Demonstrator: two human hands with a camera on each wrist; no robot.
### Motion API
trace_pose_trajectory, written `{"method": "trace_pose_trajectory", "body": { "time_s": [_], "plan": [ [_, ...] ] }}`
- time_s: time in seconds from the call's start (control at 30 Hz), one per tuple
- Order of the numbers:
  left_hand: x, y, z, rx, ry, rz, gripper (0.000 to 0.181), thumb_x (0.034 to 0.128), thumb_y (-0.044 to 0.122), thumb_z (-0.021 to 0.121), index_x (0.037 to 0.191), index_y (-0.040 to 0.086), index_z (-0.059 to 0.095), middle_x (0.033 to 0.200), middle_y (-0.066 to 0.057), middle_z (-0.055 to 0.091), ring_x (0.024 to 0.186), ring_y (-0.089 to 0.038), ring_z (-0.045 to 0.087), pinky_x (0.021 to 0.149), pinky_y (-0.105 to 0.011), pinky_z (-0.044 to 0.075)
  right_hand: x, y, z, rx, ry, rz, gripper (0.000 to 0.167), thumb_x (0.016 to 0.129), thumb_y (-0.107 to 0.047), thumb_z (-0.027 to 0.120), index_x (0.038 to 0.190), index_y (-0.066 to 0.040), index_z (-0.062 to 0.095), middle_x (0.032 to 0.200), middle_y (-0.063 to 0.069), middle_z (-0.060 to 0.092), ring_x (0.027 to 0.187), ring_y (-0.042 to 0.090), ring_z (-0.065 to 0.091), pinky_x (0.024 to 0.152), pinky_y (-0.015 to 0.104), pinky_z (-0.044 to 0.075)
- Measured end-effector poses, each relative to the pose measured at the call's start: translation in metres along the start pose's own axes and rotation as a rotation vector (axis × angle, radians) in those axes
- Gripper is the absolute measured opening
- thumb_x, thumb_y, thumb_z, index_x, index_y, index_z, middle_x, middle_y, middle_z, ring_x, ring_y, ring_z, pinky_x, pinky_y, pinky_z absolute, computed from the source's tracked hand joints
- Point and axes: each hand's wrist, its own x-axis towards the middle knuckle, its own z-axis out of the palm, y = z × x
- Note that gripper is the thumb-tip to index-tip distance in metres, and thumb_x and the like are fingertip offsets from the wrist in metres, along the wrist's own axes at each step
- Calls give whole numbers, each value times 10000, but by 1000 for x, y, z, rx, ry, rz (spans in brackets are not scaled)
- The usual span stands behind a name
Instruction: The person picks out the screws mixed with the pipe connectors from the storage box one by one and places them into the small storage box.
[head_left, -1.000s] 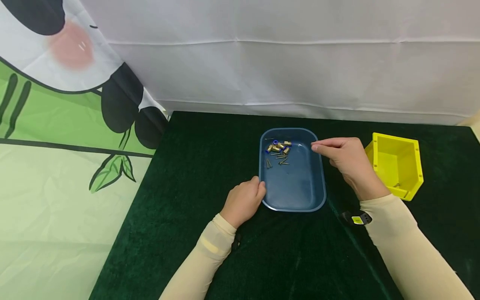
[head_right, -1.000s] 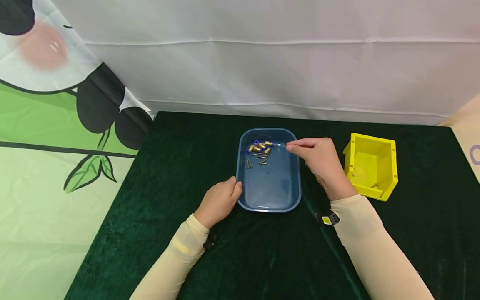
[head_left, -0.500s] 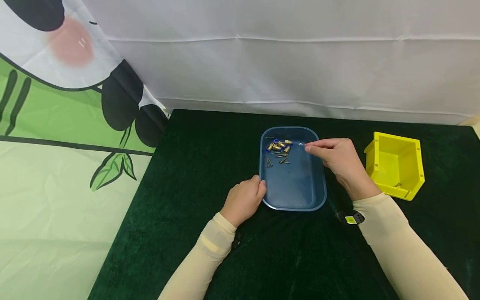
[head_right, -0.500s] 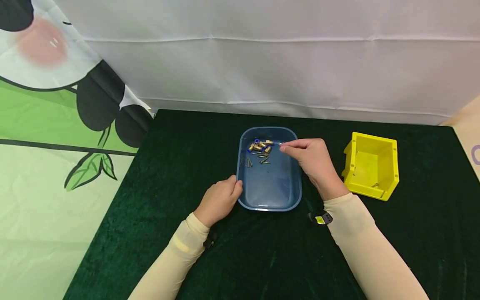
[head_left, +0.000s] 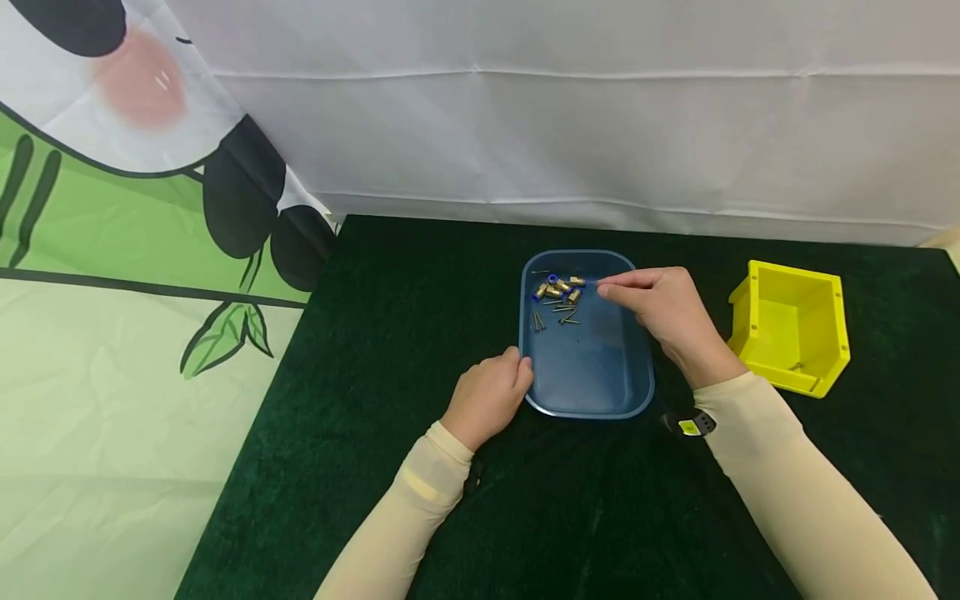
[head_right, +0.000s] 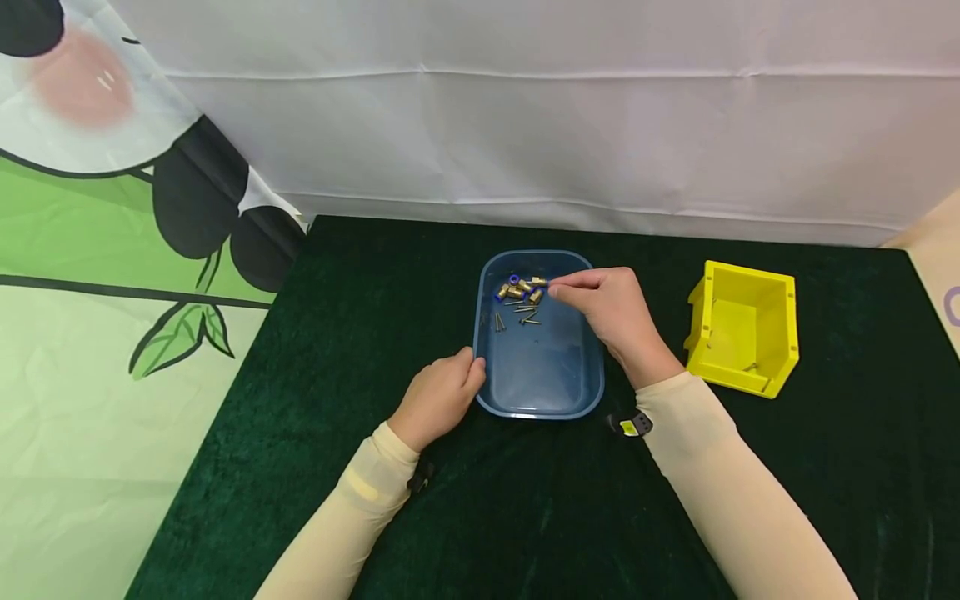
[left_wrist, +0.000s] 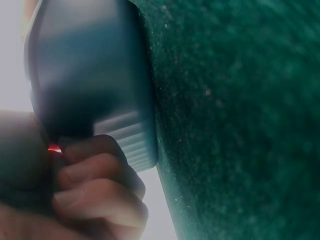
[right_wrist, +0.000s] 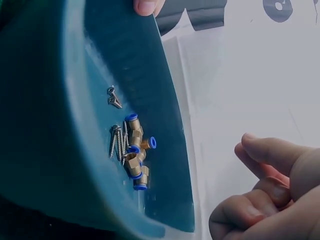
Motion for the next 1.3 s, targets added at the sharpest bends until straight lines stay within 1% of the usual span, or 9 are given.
{"method": "trace_pose_trajectory", "body": {
  "time_s": [0.13,0.23,0.3,0.53,0.7,0.9,1.03,1.23,1.3],
  "plan": [
    [0,-1,0,-4,1,-4,345,1071,316,338,811,182,521,661,27,501,507,-116,493,456,-274,385,3,-3,4,-3,-14,-19,330,915,-374,716,1096,-102,763,1057,59,668,869,230,495,730,340,415],
    [0,-2,1,-4,-2,-5,352,1070,326,328,814,181,522,663,27,501,509,-116,494,456,-274,388,4,-4,7,9,-29,-30,312,925,-340,711,1093,-81,761,1151,60,680,1072,238,489,903,405,405],
    [1,-2,1,-6,-2,-3,346,1070,320,334,816,181,523,662,27,501,508,-116,494,455,-275,389,4,-4,9,18,-35,-34,313,926,-328,711,1091,-67,760,1150,80,686,1097,254,495,941,432,394],
    [1,-2,2,-24,-4,5,322,1072,295,360,819,182,525,659,29,508,504,-115,499,454,-276,398,6,-5,14,8,-47,-20,258,921,-299,723,1049,-82,775,1146,81,695,1109,253,490,911,435,367],
    [1,-2,1,-30,-7,17,324,1074,296,356,821,182,524,658,29,507,503,-109,500,453,-272,396,6,-4,15,3,-60,-17,274,923,-313,718,1056,-79,772,1157,86,686,1128,261,477,938,457,356],
    [2,-2,0,-27,-5,21,343,1073,324,337,823,180,521,656,28,506,504,-106,501,452,-271,393,8,-4,17,-16,-65,0,273,928,-303,713,1041,-62,772,1140,95,701,1137,257,457,910,444,338],
    [2,-2,1,-20,-2,13,343,1073,327,336,825,180,522,657,28,509,504,-108,502,453,-270,395,10,-6,21,-59,-72,-4,271,933,-297,707,1051,-61,770,1146,88,680,1142,261,452,913,454,344],
    [0,-2,1,-26,-9,4,334,1073,314,345,829,174,526,654,26,509,499,-107,499,451,-268,397,15,-11,27,-172,-90,4,243,941,-281,698,1061,-84,773,1168,88,657,1109,271,482,915,473,391],
    [0,-2,1,-27,-8,4,333,1073,312,347,827,175,527,653,27,509,498,-107,499,450,-267,396,15,-13,27,-182,-95,8,249,942,-282,696,1068,-80,771,1173,97,656,1110,280,479,917,485,389]
  ]
}}
